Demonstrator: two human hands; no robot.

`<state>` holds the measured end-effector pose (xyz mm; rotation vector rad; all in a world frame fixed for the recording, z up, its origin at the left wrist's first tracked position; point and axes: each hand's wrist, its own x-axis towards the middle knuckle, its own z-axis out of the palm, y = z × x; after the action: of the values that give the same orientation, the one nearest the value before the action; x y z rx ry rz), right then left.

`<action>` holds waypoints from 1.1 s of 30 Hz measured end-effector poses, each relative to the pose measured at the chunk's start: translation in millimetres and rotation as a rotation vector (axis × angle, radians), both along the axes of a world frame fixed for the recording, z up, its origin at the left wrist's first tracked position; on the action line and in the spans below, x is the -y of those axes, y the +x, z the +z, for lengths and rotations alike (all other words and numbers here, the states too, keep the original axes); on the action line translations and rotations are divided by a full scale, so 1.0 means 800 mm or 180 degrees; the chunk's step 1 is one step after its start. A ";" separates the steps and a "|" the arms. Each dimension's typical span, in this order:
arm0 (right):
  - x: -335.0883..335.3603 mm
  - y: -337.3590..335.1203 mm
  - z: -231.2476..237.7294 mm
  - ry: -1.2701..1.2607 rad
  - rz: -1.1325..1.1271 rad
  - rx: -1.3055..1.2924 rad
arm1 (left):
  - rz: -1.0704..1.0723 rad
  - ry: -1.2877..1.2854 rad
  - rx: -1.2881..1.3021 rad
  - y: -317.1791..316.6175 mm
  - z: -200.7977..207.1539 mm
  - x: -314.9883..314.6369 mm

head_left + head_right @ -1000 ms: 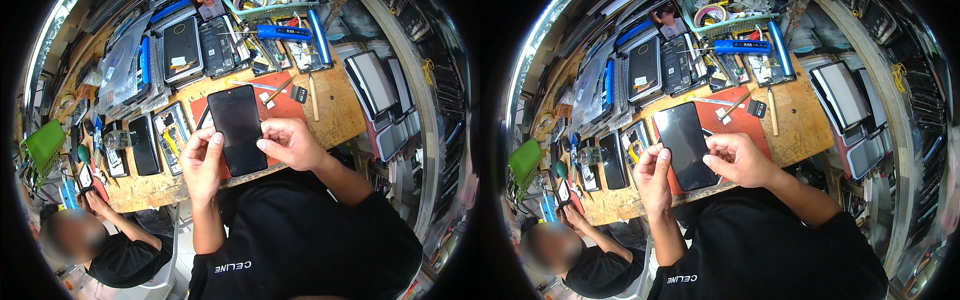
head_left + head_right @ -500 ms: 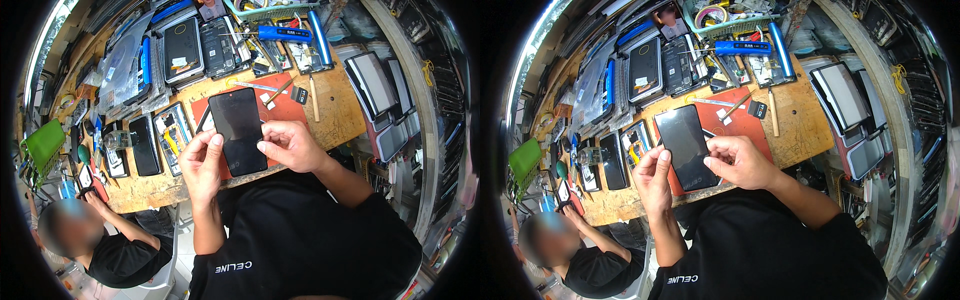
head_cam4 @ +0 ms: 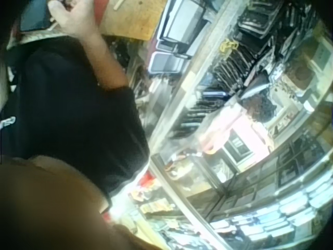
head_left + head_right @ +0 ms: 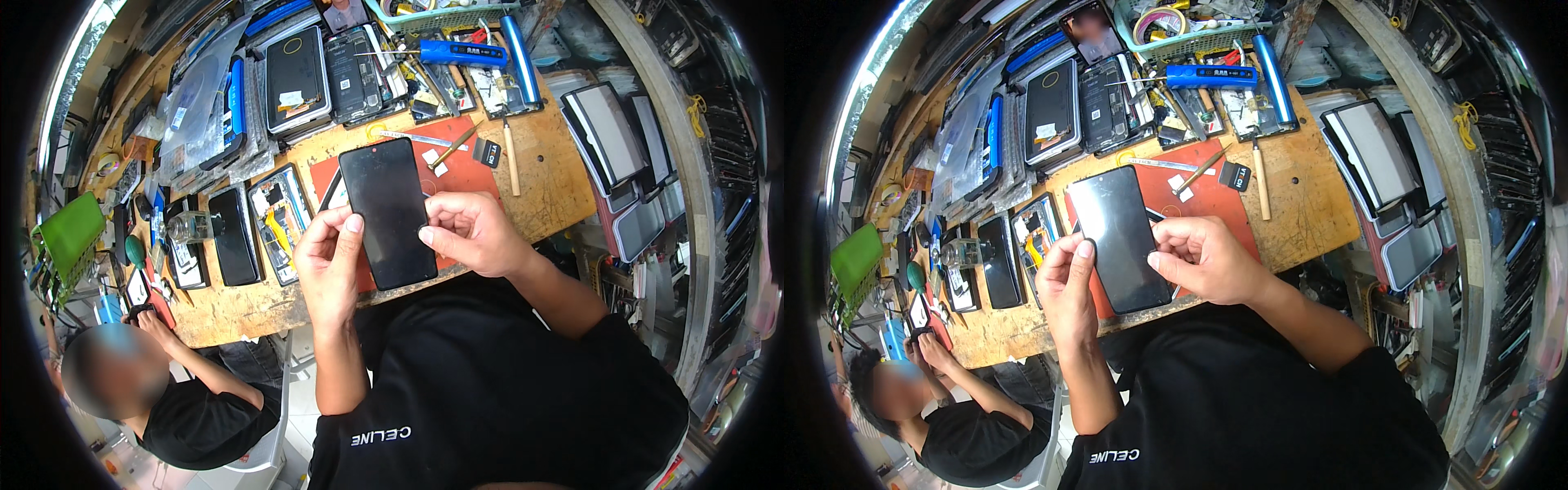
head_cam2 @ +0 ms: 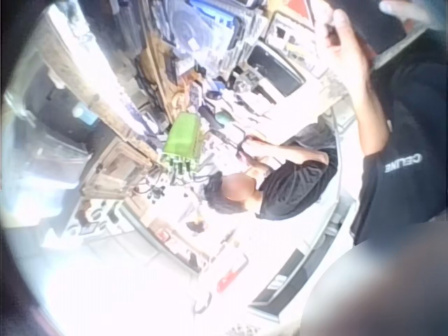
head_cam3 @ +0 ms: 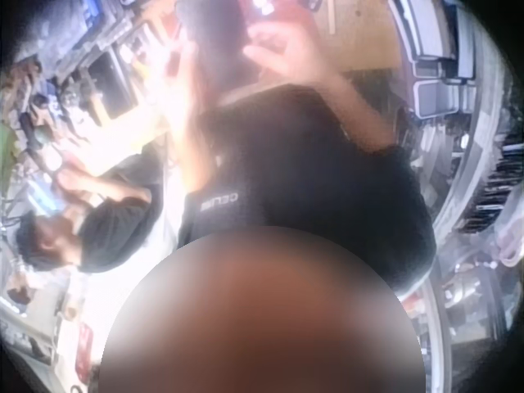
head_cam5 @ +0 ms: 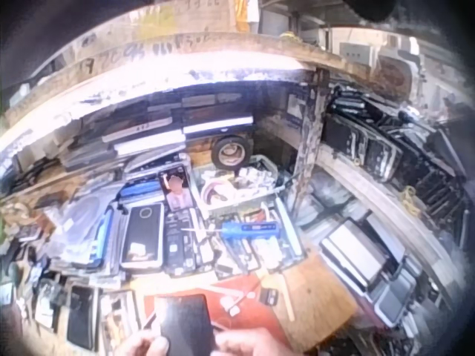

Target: The person unwraps a bubble-wrapped smartphone and inspects its back and screen. They then handle several other smartphones and disassembled phone parts on a cluttered workbench, moving items aside and examining components.

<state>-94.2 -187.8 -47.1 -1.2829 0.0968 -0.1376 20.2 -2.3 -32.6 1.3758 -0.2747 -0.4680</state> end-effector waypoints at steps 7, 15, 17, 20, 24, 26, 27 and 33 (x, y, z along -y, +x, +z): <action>0.002 0.000 0.004 0.0427 0.0083 -0.0179 | -0.0059 0.0109 -0.0083 0.008 -0.010 -0.001; -0.012 0.009 0.001 0.0101 -0.0393 -0.0368 | 0.0138 0.0195 0.0417 0.000 -0.003 0.004; -0.023 0.006 0.005 -0.0440 -0.0906 -0.0277 | 0.0390 0.0614 0.1199 -0.005 -0.002 0.010; -0.028 0.004 0.012 -0.1687 -0.0759 0.0135 | 0.0445 0.0739 0.1433 -0.012 0.003 0.016; -0.030 0.013 0.015 -0.0918 -0.0512 -0.0205 | 0.0073 0.0556 0.1046 -0.016 0.014 0.022; -0.022 0.015 0.016 0.0058 -0.0220 0.0053 | -0.0082 0.0296 0.1052 -0.011 0.016 0.026; -0.016 0.013 0.016 0.0657 0.0002 -0.0012 | -0.0004 0.0283 0.1158 -0.007 0.016 0.027; 0.019 0.019 0.004 0.1203 0.1299 -0.0049 | -0.0249 -0.0442 -0.0336 0.007 0.001 0.001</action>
<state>-79.1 -203.2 -44.2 -0.9037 -0.1225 0.2326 26.0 -3.2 -32.1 1.2043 -0.2702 -0.5743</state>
